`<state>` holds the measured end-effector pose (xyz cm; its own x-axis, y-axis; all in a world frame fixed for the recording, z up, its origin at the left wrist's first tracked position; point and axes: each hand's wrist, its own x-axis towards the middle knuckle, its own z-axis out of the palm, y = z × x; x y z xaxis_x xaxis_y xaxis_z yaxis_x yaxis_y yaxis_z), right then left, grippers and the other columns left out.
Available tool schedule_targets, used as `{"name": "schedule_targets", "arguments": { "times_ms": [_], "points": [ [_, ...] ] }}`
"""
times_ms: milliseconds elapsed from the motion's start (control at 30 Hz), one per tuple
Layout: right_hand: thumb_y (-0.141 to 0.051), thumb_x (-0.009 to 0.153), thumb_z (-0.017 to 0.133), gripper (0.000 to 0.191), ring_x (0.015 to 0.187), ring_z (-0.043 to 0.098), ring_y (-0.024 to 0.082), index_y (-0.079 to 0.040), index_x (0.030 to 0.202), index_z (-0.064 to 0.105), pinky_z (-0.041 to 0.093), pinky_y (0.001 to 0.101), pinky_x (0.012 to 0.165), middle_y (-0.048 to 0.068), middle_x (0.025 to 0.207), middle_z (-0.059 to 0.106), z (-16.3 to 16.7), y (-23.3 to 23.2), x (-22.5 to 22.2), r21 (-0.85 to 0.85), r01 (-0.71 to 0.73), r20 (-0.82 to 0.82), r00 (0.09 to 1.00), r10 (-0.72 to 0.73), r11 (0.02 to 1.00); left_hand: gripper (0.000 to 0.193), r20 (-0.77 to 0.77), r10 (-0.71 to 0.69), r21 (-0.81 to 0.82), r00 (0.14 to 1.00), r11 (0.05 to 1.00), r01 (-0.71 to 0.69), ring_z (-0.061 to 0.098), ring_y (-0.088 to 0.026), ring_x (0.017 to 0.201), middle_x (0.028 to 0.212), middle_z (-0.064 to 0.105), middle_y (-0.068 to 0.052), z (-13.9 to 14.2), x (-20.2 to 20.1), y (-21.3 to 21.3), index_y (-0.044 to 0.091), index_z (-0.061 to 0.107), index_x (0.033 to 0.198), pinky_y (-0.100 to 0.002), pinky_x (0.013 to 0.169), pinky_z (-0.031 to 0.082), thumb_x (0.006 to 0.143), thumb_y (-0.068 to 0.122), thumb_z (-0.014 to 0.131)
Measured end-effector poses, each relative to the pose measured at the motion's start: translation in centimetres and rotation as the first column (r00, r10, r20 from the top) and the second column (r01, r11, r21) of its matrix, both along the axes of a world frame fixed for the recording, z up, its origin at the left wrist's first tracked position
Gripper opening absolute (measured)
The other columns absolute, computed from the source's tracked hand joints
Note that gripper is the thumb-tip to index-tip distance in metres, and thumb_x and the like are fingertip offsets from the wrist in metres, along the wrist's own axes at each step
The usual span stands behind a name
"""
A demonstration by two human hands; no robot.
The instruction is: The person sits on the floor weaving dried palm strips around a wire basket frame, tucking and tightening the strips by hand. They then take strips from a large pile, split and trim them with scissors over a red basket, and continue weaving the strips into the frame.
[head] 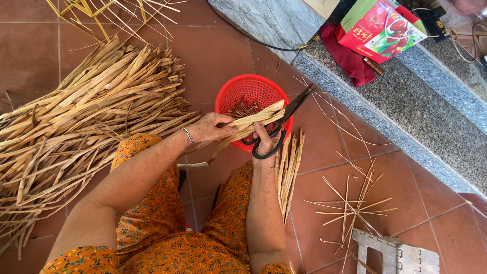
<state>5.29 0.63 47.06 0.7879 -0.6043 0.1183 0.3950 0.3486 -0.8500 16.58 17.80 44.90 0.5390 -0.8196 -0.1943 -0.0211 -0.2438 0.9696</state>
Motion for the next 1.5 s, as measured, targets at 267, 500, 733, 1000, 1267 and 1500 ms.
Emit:
{"name": "schedule_targets", "arguments": {
  "times_ms": [267,500,733,1000,1267,1500],
  "points": [
    [0.002,0.087,0.078,0.024,0.068,0.061,0.012,-0.004,0.107,0.067,0.051,0.0255,0.063,0.006,0.089,0.070,-1.1,-0.8,0.3,0.011,0.033,-0.073,0.997,-0.033,0.999,0.045,0.378,0.070,-0.118,0.923,0.993,-0.027,0.076,-0.017,0.091,0.106,0.078,-0.009,1.3,-1.2,-0.7,0.014,0.058,0.141,-0.033,0.082,0.062,0.101,0.034,0.061],
    [-0.001,0.089,0.076,0.024,0.072,0.064,0.015,-0.004,0.110,0.066,0.055,0.0282,0.067,0.007,0.094,0.072,-2.5,-1.4,0.5,0.028,-0.055,0.067,0.996,0.052,0.998,0.076,0.679,0.090,-0.154,0.729,0.988,0.021,0.070,-0.039,0.098,0.125,0.065,-0.022,1.8,-4.2,-1.0,0.015,0.018,0.160,-0.046,0.077,0.061,0.099,0.018,0.062],
    [-0.010,0.090,0.079,0.033,0.072,0.068,0.016,-0.004,0.118,0.063,0.058,0.0294,0.064,0.006,0.092,0.071,-1.6,-0.6,0.4,-0.058,0.048,-0.026,0.998,-0.050,0.997,0.073,0.769,0.176,-0.103,0.615,0.983,-0.152,0.071,-0.034,0.089,0.115,0.066,-0.013,0.5,-4.3,-1.3,0.019,0.024,0.162,-0.044,0.070,0.061,0.100,0.008,0.060],
    [-0.014,0.096,0.073,0.040,0.064,0.064,0.015,-0.004,0.131,0.058,0.054,0.0286,0.061,0.010,0.086,0.072,-0.2,-1.1,-0.1,0.068,0.098,0.139,0.984,-0.107,0.993,0.085,0.928,0.199,-0.107,0.315,0.952,-0.288,0.064,-0.028,0.086,0.095,0.053,-0.010,1.6,-3.7,-0.8,0.021,0.032,0.162,-0.039,0.063,0.057,0.086,-0.004,0.062],
    [0.010,0.080,0.079,0.064,0.068,0.066,0.016,-0.007,0.135,0.052,0.057,0.0307,0.066,0.007,0.083,0.069,-1.1,-2.0,-0.4,0.023,0.169,0.008,0.985,-0.170,0.985,0.085,0.353,0.293,-0.206,0.889,0.951,-0.232,0.064,-0.025,0.109,0.121,0.061,-0.015,1.7,-2.9,-0.7,0.010,0.034,0.155,-0.037,0.091,0.054,0.086,0.023,0.082],
    [0.011,0.082,0.079,0.061,0.066,0.065,0.016,-0.005,0.134,0.052,0.056,0.0302,0.063,0.008,0.083,0.069,-1.5,-2.3,-0.5,0.020,0.180,0.033,0.983,-0.181,0.983,0.048,-0.340,0.037,-0.190,0.940,0.976,-0.107,0.069,-0.011,0.100,0.110,0.074,-0.006,-0.1,-1.2,-0.5,0.005,0.068,0.128,-0.029,0.092,0.059,0.086,0.023,0.082]
  ]
}}
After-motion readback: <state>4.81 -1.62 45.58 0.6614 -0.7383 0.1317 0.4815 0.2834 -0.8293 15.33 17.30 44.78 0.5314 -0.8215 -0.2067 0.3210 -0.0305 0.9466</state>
